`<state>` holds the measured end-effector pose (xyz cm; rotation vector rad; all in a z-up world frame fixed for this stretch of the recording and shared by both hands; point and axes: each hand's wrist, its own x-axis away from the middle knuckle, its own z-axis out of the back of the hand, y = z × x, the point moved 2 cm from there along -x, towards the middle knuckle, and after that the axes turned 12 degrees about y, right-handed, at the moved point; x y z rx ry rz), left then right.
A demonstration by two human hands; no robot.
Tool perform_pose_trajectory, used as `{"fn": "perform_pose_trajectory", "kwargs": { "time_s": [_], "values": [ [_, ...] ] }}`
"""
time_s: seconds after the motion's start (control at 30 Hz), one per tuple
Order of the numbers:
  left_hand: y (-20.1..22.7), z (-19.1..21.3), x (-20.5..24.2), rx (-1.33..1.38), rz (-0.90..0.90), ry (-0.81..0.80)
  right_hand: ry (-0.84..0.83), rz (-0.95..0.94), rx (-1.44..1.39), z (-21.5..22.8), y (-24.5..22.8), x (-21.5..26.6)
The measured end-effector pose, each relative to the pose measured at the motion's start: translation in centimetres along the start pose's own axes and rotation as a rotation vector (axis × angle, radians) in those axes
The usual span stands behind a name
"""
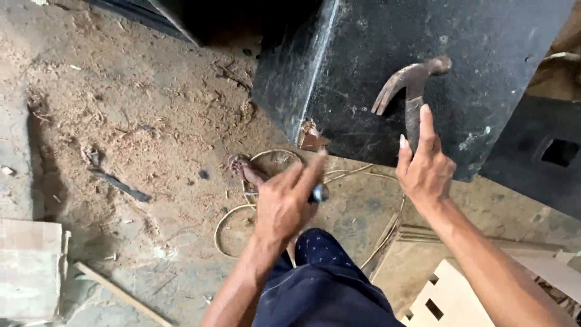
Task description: Using a hammer and a chisel to remove excess wood filler from the joints and edges of a wooden speaker cabinet.
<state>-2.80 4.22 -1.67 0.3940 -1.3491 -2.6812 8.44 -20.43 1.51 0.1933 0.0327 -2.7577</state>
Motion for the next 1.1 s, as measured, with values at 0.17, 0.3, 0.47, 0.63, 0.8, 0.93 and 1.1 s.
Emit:
{"fn": "perform_pose_trajectory", "kwargs": {
  "time_s": [0.17,0.3,0.47,0.63,0.8,0.93,1.1],
  "values": [
    [-2.1,-2.4,-4.1,-0.108,0.058,0.344,0.035,0.031,0.029,-0.2,0.0,0.1],
    [-2.7,-4.4,-2.7,-0.22,-0.15,0.367,0.069,0.018,0.028,0.0,0.0,0.0],
    [-3.9,-2.4,-1.5,-0.168,0.031,0.276,0.118,-0.011,0.043,0.3,0.2,0.1],
    [-3.8,2.3,-1.4,-0.266,0.469,0.102,0.101,-0.017,0.044,-0.1,0.9,0.6],
    [-1.3,3.2,-6.3,0.295,0.339,0.064,0.042,-0.017,0.001,-0.3,1.4,0.9],
    [3.7,2.2,-14.4,0.73,0.281,0.01,-0.046,0.004,0.032,-0.9,2.2,1.7],
    [3.8,-1.4,-18.9,0.634,0.08,0.126,-0.132,0.01,0.139,-1.3,2.5,1.6]
  ]
}}
